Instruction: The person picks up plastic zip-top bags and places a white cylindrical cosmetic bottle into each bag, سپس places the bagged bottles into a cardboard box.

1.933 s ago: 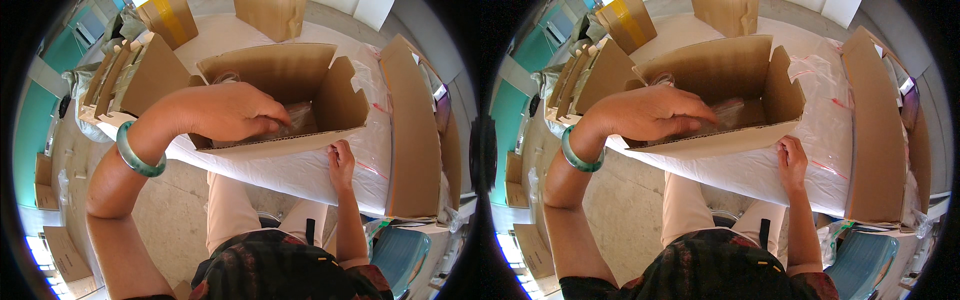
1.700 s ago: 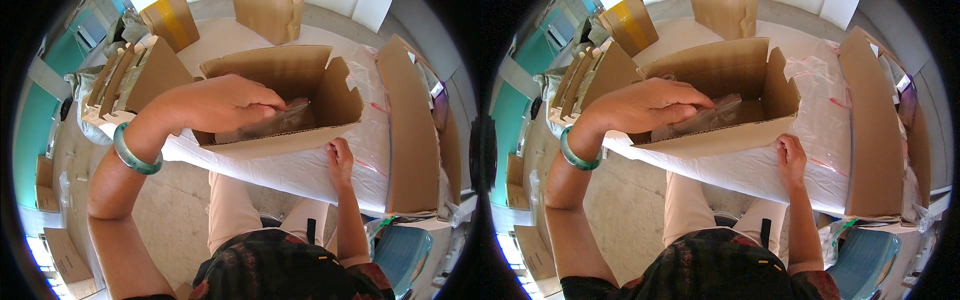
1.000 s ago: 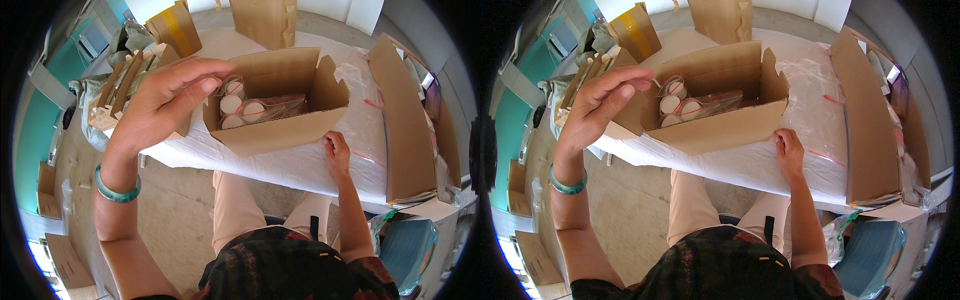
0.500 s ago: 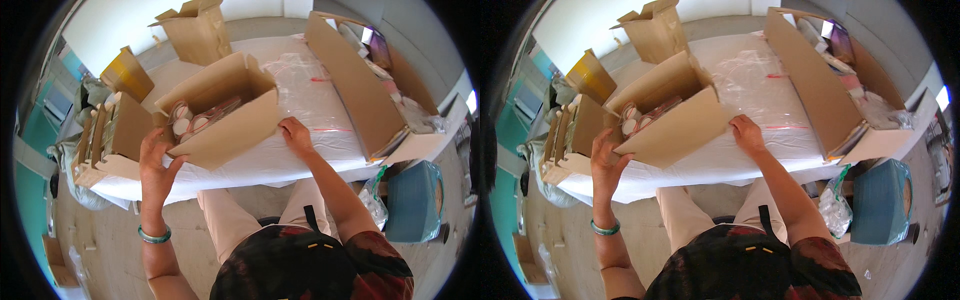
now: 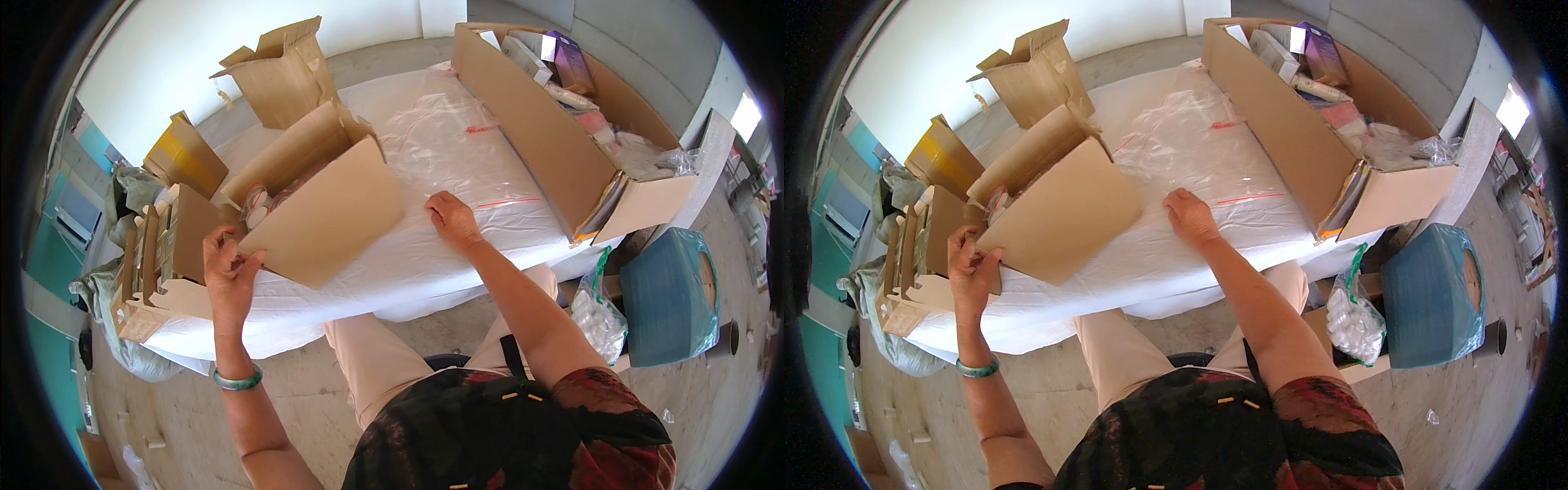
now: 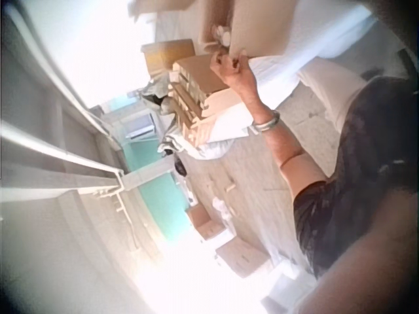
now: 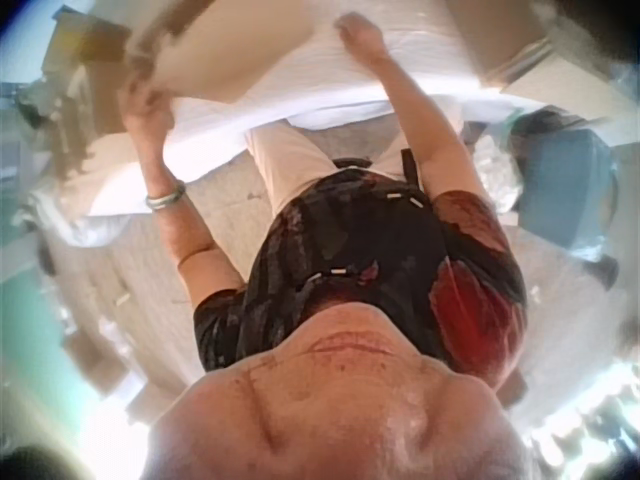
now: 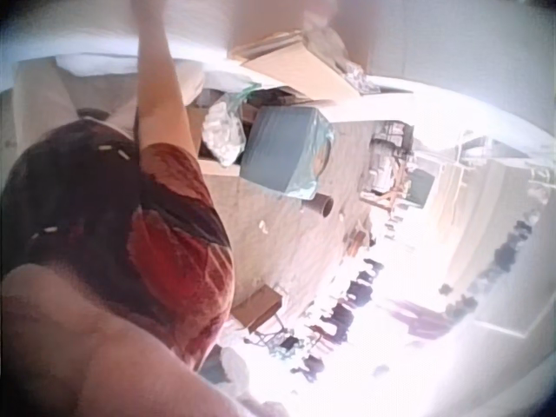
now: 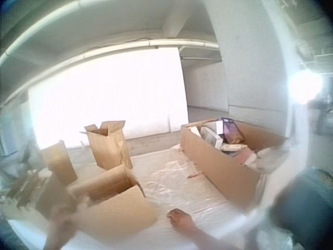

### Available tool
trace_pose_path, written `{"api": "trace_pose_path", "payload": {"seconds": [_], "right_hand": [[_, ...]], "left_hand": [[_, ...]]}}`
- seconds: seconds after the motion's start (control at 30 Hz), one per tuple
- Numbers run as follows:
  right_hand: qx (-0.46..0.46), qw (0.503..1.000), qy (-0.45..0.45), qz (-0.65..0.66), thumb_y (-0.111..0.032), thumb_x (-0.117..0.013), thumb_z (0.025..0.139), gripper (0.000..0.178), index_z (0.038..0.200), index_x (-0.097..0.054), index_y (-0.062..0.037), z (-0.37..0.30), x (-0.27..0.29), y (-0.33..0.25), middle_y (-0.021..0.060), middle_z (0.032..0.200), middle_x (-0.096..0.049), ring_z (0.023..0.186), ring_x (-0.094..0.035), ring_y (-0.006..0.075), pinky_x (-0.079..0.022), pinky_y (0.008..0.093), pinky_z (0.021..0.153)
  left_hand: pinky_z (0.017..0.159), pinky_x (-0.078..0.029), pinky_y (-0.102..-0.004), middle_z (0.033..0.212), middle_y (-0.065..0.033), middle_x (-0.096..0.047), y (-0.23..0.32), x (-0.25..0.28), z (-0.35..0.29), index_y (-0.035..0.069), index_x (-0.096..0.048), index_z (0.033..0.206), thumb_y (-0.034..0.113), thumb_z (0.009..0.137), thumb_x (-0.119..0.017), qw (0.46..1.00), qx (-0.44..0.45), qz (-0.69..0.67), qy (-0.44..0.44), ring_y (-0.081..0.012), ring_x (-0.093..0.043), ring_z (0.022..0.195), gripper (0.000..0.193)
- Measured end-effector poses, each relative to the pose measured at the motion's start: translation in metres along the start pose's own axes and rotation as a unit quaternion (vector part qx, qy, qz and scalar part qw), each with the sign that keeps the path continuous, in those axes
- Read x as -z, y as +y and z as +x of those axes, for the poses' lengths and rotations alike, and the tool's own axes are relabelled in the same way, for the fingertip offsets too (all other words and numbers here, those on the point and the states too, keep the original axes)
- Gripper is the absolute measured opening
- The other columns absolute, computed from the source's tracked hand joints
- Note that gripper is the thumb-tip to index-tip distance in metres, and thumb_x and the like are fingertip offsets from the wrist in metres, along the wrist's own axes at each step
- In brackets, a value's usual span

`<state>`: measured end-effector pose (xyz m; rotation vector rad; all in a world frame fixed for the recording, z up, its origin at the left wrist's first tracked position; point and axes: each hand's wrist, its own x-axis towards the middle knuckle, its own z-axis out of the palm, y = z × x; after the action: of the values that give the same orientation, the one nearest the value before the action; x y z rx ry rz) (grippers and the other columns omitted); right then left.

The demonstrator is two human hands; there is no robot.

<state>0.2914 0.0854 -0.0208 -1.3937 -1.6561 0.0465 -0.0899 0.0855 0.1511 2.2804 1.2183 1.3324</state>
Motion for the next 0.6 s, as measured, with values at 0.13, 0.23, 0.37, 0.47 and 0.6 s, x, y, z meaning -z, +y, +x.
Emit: {"api": "trace_pose_path", "payload": {"seconds": [0.13, 0.23, 0.37, 0.47, 0.6], "right_hand": [[0.01, 1.0, 0.007, -0.016, -0.001, -0.056, 0.078, 0.012, 0.088, -0.058, -0.0067, 0.001, -0.001, 0.002, 0.0087, 0.094, -0.059, 0.091, -0.059, 0.0293, -0.05, 0.039, 0.077], [-0.002, 1.0, 0.001, -0.015, 0.0, -0.056, 0.078, 0.012, 0.088, -0.058, -0.0065, 0.001, 0.0, -0.001, 0.0088, 0.094, -0.059, 0.091, -0.059, 0.0292, -0.051, 0.0392, 0.077], [0.006, 1.0, 0.008, 0.004, -0.001, -0.057, 0.079, 0.012, 0.089, -0.059, -0.0065, 0.001, 0.002, -0.003, 0.009, 0.094, -0.06, 0.091, -0.06, 0.0293, -0.051, 0.039, 0.076], [-0.007, 1.0, 0.007, 0.022, 0.0, -0.058, 0.079, 0.013, 0.09, -0.059, -0.0064, 0.002, 0.004, -0.008, 0.0091, 0.094, -0.06, 0.09, -0.06, 0.0295, -0.051, 0.0386, 0.076], [-0.025, 0.999, 0.001, 0.027, 0.002, -0.059, 0.08, 0.014, 0.092, -0.06, -0.0045, 0.002, 0.007, -0.012, 0.0102, 0.096, -0.061, 0.086, -0.061, 0.0291, -0.051, 0.0358, 0.074]], "left_hand": [[0.066, -0.048, -0.0229, 0.117, -0.0091, -0.048, -0.021, 0.01, 0.006, 0.0, -0.052, 0.083, -0.004, 0.075, -0.071, 1.0, 0.004, -0.003, 0.024, -0.0093, -0.051, 0.074, 0.021], [0.066, -0.047, -0.0218, 0.117, -0.0089, -0.048, -0.03, 0.02, 0.008, -0.001, -0.053, 0.085, -0.004, 0.076, -0.07, 1.0, 0.003, 0.01, 0.03, -0.0091, -0.051, 0.074, 0.02], [0.065, -0.047, -0.0219, 0.117, -0.0092, -0.049, -0.04, 0.025, 0.016, -0.001, -0.054, 0.087, -0.003, 0.077, -0.069, 0.998, 0.028, 0.041, 0.038, -0.0084, -0.051, 0.073, 0.019], [0.067, -0.048, -0.0223, 0.124, -0.0111, -0.048, -0.046, 0.023, 0.017, -0.002, -0.055, 0.096, -0.001, 0.078, -0.068, 0.995, 0.051, 0.065, 0.051, -0.0108, -0.053, 0.078, 0.022], [0.08, -0.05, -0.0294, 0.14, -0.0139, -0.039, -0.04, 0.012, 0.006, 0.0, -0.056, 0.108, 0.003, 0.08, -0.069, 0.993, 0.024, 0.087, 0.078, -0.0213, -0.051, 0.109, 0.031]]}}
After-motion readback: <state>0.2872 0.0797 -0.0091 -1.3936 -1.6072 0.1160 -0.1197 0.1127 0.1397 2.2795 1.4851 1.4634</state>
